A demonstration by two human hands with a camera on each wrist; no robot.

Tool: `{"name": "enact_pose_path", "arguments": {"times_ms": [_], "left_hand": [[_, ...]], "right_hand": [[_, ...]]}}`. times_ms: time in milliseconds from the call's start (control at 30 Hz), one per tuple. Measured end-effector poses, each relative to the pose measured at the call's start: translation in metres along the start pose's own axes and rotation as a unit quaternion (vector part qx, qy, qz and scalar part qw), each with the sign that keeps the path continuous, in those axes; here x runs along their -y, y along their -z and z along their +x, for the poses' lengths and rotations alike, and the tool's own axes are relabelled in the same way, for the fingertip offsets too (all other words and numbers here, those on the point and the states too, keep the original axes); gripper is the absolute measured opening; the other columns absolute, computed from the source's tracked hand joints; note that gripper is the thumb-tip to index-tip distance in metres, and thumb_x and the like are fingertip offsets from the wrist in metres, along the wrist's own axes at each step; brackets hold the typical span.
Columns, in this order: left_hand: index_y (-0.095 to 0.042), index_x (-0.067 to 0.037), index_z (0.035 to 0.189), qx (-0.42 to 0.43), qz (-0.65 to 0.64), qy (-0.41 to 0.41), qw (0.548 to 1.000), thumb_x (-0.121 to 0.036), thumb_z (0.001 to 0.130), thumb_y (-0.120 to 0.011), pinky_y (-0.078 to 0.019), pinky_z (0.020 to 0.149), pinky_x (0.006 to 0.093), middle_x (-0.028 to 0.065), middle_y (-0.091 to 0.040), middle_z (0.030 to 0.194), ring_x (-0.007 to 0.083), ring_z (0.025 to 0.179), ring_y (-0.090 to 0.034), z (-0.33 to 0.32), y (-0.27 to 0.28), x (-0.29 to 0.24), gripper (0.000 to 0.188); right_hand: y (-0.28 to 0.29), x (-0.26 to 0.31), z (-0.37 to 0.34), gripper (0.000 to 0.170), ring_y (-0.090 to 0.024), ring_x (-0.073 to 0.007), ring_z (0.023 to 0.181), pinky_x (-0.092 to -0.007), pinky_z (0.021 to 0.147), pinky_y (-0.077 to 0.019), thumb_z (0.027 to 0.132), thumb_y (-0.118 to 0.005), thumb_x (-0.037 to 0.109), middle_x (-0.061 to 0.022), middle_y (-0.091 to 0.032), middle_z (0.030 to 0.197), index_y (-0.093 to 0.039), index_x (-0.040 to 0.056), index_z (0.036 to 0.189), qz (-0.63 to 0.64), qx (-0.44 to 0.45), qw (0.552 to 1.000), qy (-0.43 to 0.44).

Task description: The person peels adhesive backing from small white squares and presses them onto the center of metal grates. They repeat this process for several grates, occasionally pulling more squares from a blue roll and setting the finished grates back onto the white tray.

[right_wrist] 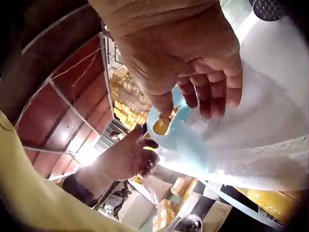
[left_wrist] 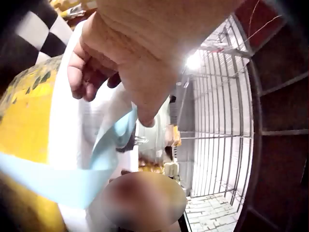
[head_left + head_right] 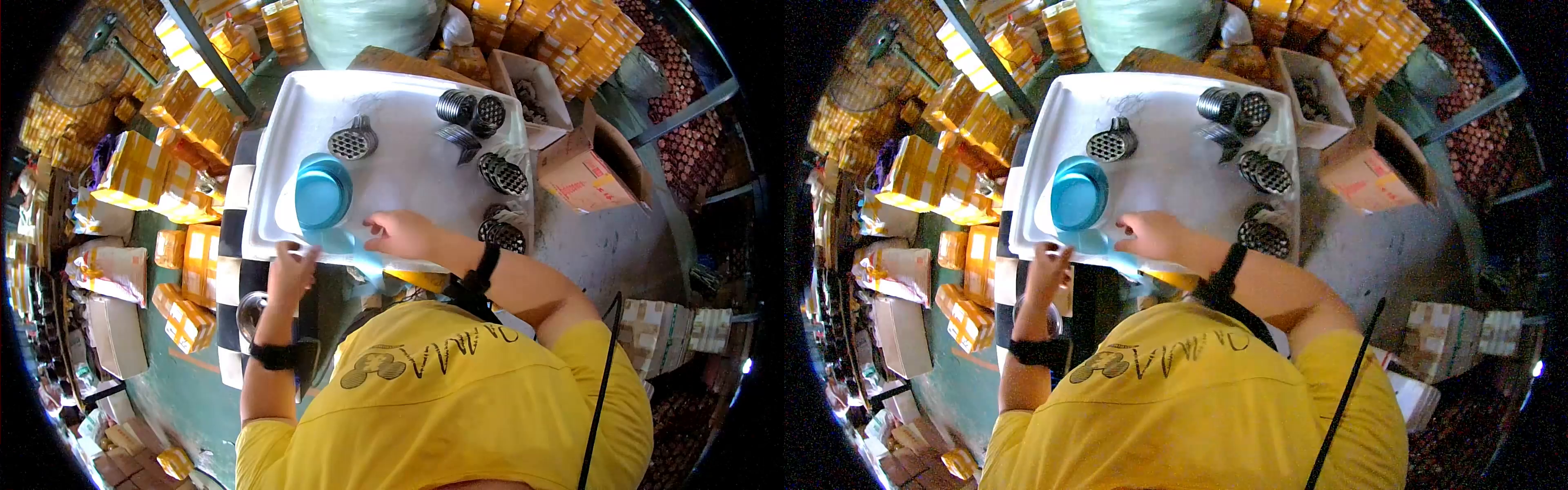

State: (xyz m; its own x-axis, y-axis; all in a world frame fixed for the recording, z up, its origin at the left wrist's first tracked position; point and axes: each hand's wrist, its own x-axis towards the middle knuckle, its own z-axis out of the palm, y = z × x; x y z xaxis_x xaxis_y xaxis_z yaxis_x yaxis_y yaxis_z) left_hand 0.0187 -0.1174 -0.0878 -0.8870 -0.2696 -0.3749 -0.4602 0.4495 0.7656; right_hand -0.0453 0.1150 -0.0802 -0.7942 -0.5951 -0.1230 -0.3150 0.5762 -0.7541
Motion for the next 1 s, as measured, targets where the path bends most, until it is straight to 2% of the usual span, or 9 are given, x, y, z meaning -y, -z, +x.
{"name": "enact_pose_path", "arguments": {"times_ms": [133,267,400,533,667,767,833,933,1000], "left_hand": [[-0.054,0.001,0.091,0.083,-0.032,-0.019,0.996,-0.023,0.084,-0.054,-0.0447,0.05,0.0258,0.009,-0.061,0.077,0.016,0.056,-0.058,0.01,-0.026,0.004,0.025],[-0.056,-0.005,0.096,0.109,-0.359,-0.069,0.924,-0.012,0.087,-0.049,-0.0449,0.059,0.0243,0.0038,-0.061,0.084,0.0129,0.074,-0.059,0.01,-0.024,-0.006,0.014],[-0.055,-0.005,0.099,0.177,-0.527,-0.038,0.83,-0.013,0.088,-0.047,-0.0454,0.066,0.027,0.0045,-0.06,0.087,0.0161,0.081,-0.058,0.011,-0.016,-0.003,0.015],[-0.056,-0.005,0.098,0.259,-0.515,-0.057,0.815,-0.014,0.088,-0.047,-0.0456,0.068,0.0283,0.0053,-0.06,0.085,0.0153,0.078,-0.058,0.012,-0.026,-0.009,0.016],[-0.057,0.0,0.094,0.189,-0.373,-0.006,0.908,-0.019,0.089,-0.046,-0.0455,0.065,0.026,0.0069,-0.061,0.085,0.0146,0.069,-0.058,0.014,-0.038,-0.016,0.022],[-0.056,0.001,0.099,0.255,-0.378,0.085,0.886,-0.03,0.09,-0.042,-0.0454,0.063,0.026,0.0087,-0.062,0.088,0.0169,0.068,-0.059,0.011,-0.027,-0.018,0.035],[-0.054,0.0,0.104,0.312,-0.462,0.049,0.829,-0.042,0.091,-0.036,-0.0439,0.07,0.0264,0.0116,-0.06,0.096,0.0179,0.081,-0.058,0.004,-0.024,-0.017,0.047],[-0.05,0.001,0.108,0.319,-0.574,0.072,0.75,-0.04,0.091,-0.039,-0.0406,0.081,0.0287,0.012,-0.055,0.105,0.0189,0.097,-0.052,-0.014,-0.019,-0.043,0.046],[-0.049,0.002,0.109,0.322,-0.581,0.043,0.747,-0.033,0.091,-0.041,-0.0401,0.083,0.0304,0.0112,-0.055,0.104,0.0197,0.097,-0.052,-0.004,-0.028,-0.037,0.04]], "right_hand": [[-0.011,0.018,0.02,0.049,-0.059,-0.0294,0.084,-0.0351,0.074,-0.0457,0.073,-0.066,0.03,-0.0171,-0.06,0.097,-0.053,-0.0022,0.107,0.015,0.104,0.99,-0.094],[-0.02,-0.002,0.025,0.044,-0.058,-0.0221,0.088,-0.0322,0.075,-0.0459,0.078,-0.062,0.02,-0.0124,-0.06,0.098,-0.047,-0.0015,0.114,0.169,0.123,0.974,-0.087],[0.003,0.023,0.005,0.041,-0.057,-0.0164,0.087,-0.0331,0.076,-0.0475,0.084,-0.055,0.017,-0.0066,-0.058,0.101,-0.041,0.0044,0.12,0.556,0.169,0.81,-0.08],[0.015,0.039,0.006,0.037,-0.055,-0.0184,0.095,-0.0332,0.083,-0.0455,0.085,-0.05,0.007,-0.0112,-0.055,0.104,-0.041,-0.0006,0.12,0.703,0.153,0.685,-0.112],[0.014,0.036,0.006,0.031,-0.055,-0.0152,0.086,-0.0277,0.079,-0.0463,0.081,-0.053,0.0,-0.0077,-0.054,0.094,-0.047,0.0004,0.111,0.592,0.1,0.786,-0.151],[0.008,0.02,0.005,0.026,-0.055,-0.0148,0.084,-0.0264,0.078,-0.0457,0.081,-0.052,-0.002,-0.0073,-0.054,0.096,-0.049,0.0008,0.107,0.424,-0.026,0.904,-0.049],[0.013,0.024,-0.002,0.024,-0.056,-0.0149,0.078,-0.0269,0.071,-0.0456,0.077,-0.053,-0.003,-0.007,-0.055,0.088,-0.05,0.0024,0.1,0.247,-0.085,0.964,0.06],[0.015,0.032,-0.015,0.024,-0.057,-0.0186,0.071,-0.0304,0.064,-0.0444,0.073,-0.054,-0.003,-0.0091,-0.054,0.077,-0.05,0.0048,0.095,0.015,-0.08,0.971,0.224],[0.011,0.041,-0.02,0.027,-0.057,-0.0194,0.072,-0.0304,0.065,-0.0444,0.073,-0.054,-0.003,-0.009,-0.054,0.078,-0.05,0.0056,0.097,0.01,-0.017,0.978,0.209]]}}
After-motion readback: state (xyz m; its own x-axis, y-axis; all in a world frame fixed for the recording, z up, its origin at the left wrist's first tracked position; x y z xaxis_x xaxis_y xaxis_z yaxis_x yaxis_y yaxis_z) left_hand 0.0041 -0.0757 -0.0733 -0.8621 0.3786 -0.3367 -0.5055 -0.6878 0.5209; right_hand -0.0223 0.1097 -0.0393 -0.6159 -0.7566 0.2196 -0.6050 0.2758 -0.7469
